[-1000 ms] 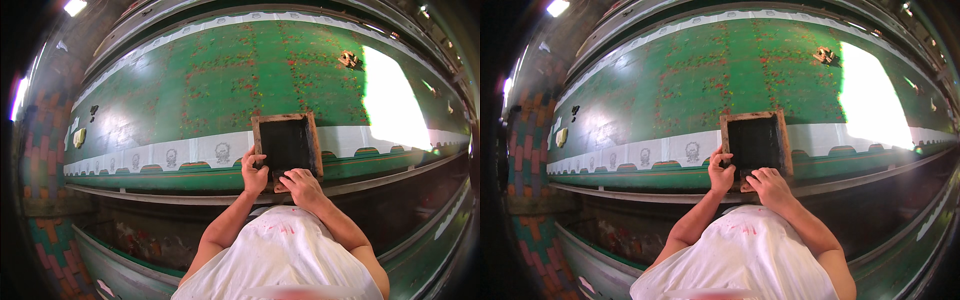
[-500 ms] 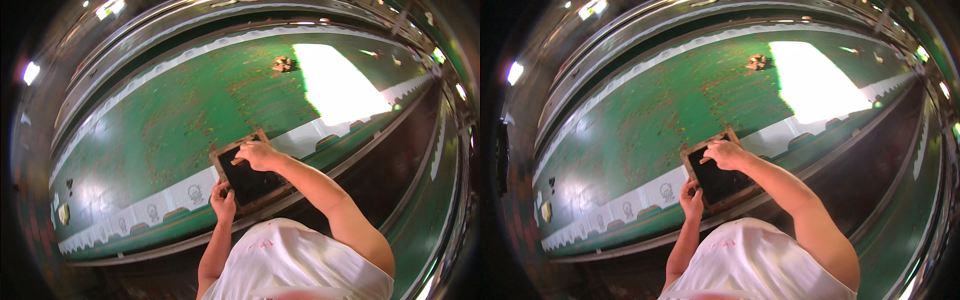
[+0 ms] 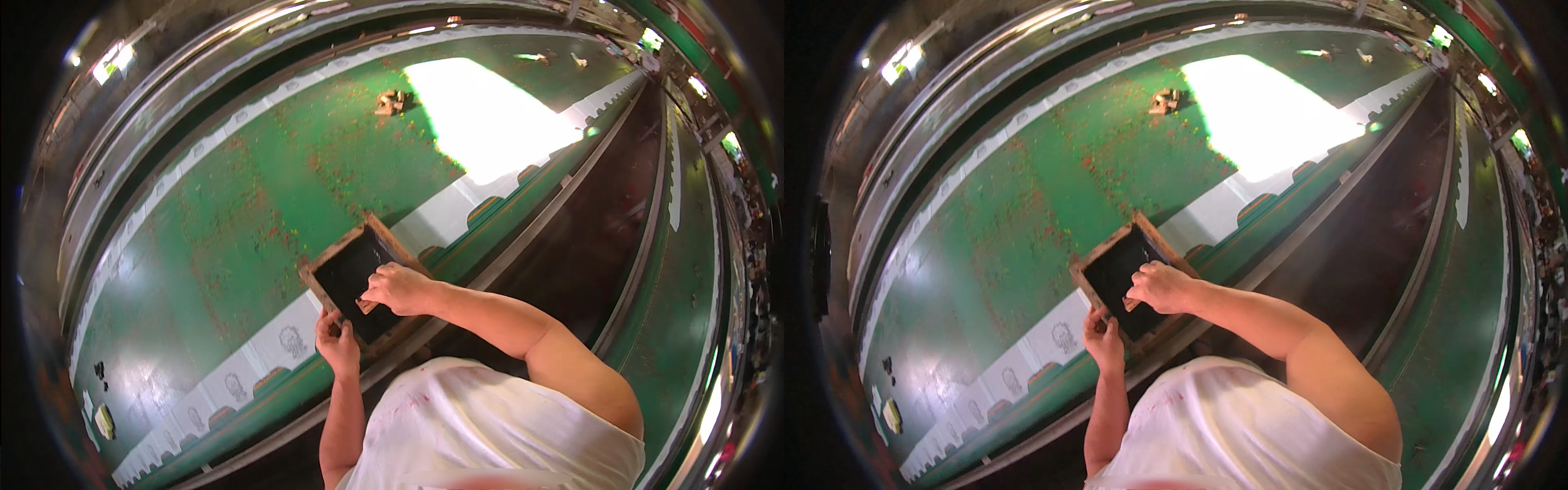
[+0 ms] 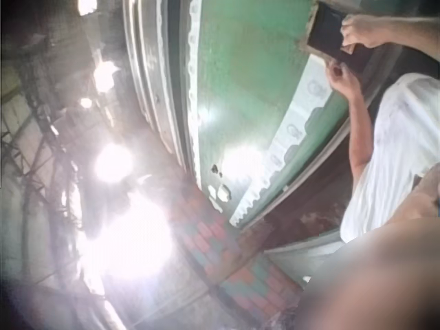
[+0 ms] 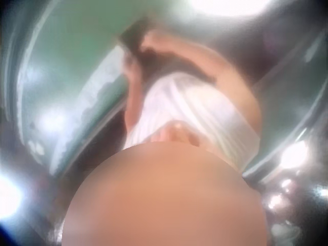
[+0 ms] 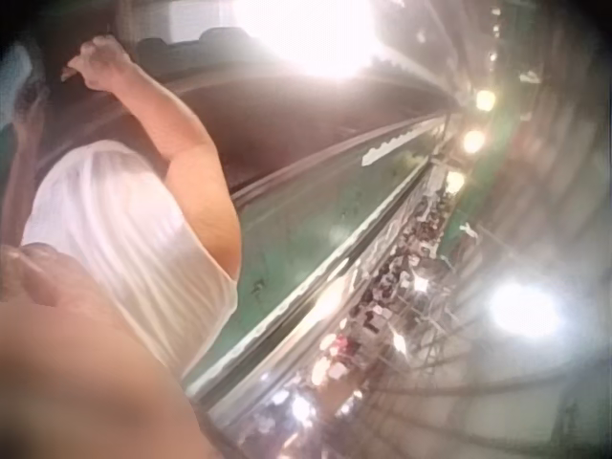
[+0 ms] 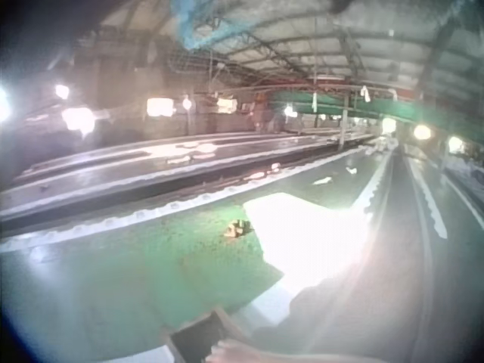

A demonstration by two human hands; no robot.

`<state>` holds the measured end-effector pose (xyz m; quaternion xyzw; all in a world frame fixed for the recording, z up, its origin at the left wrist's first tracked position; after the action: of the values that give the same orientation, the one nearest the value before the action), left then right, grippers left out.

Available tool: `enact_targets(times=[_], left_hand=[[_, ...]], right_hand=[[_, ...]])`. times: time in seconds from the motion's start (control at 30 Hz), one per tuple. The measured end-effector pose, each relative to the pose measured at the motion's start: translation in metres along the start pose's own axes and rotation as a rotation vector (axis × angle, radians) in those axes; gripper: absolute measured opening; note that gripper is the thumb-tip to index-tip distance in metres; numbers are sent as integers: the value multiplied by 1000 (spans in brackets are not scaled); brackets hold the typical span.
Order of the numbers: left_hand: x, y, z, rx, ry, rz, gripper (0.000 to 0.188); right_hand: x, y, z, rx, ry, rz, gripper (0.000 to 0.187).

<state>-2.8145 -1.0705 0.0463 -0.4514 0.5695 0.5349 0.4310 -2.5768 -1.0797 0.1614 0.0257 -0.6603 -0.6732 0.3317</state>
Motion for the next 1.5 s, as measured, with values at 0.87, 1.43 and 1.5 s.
enact_targets(times=[0.87, 1.43, 1.5], left_hand=[[-92, -152, -32, -237, -369, 257, 46], [-89, -280, -35, -206, -185, 210, 42], [-86, -281, -35, -195, -171, 211, 42]], right_hand=[[-127, 61, -209, -707, -442, 556, 35], [-166, 124, -228, -213, 78, 236, 50], [-160, 116, -218, -150, 69, 198, 52]])
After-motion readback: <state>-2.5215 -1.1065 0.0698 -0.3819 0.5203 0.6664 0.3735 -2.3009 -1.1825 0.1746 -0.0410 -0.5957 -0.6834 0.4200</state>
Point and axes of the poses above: each hand's wrist, its own z-axis towards the middle knuckle, its own y-axis out of the back of the hand, x = y × z, the point moved 5 cm from there along z, towards the middle knuckle, and after that the axes turned 7 degrees about z, right-handed, at the moved point
